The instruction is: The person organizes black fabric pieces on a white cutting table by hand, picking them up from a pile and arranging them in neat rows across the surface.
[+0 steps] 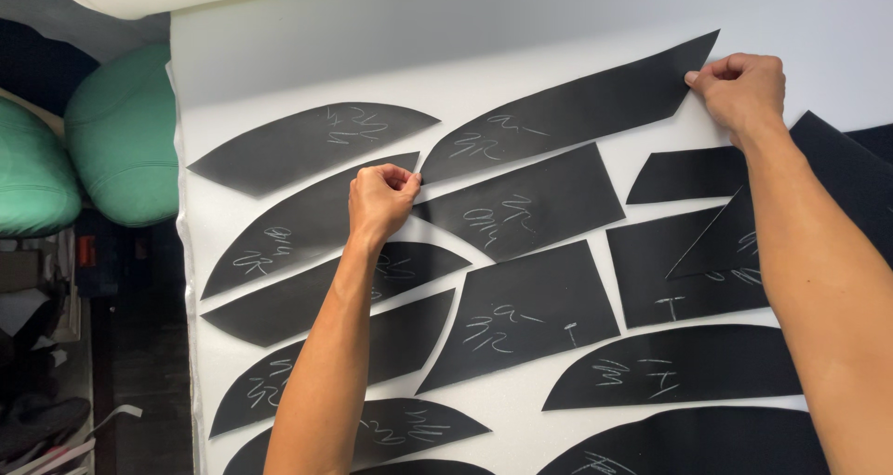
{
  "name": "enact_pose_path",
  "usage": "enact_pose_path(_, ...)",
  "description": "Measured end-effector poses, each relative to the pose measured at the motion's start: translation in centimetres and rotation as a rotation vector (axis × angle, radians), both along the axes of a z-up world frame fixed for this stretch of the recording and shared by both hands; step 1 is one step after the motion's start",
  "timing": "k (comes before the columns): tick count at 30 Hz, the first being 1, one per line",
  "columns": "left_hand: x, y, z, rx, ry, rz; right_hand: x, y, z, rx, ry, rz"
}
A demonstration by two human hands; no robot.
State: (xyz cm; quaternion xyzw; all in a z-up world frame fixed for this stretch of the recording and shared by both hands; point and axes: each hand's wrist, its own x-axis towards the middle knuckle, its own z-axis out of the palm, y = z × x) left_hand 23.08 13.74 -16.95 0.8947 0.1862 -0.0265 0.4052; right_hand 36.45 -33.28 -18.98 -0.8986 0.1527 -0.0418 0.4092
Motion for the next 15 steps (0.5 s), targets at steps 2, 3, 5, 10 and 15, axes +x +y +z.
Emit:
enact_pose_path(2, 0.0, -0.1, -0.3, 0.041, -0.022, -0.003, -0.1, 0.2, 0.1, -0.062, 0.017, 0.004)
enact_pose_path(3, 0.0, -0.1, -0.5, 0.063, -0.023, -0.007, -0.2, 0.4, 0.1, -0.084, -0.003, 0.02)
enact_pose_path(5, -0.1, -0.1, -0.8, 0.081, -0.025, -0.001, -0.2, 0.7, 0.4, -0.13, -0.047, 0.048)
enact_pose_path(10, -0.6, -0.3, -2.0, 0.1, -0.135, 0.005, -3.6, -2.6, 1.7, 0.1, -0.183, 0.076)
enact_pose_path(15, -1.5, -1.2, -2.1, 0.179, -0.26, 0.001, -10.3, -9.7, 3.1, -0.152, -0.223, -0.008)
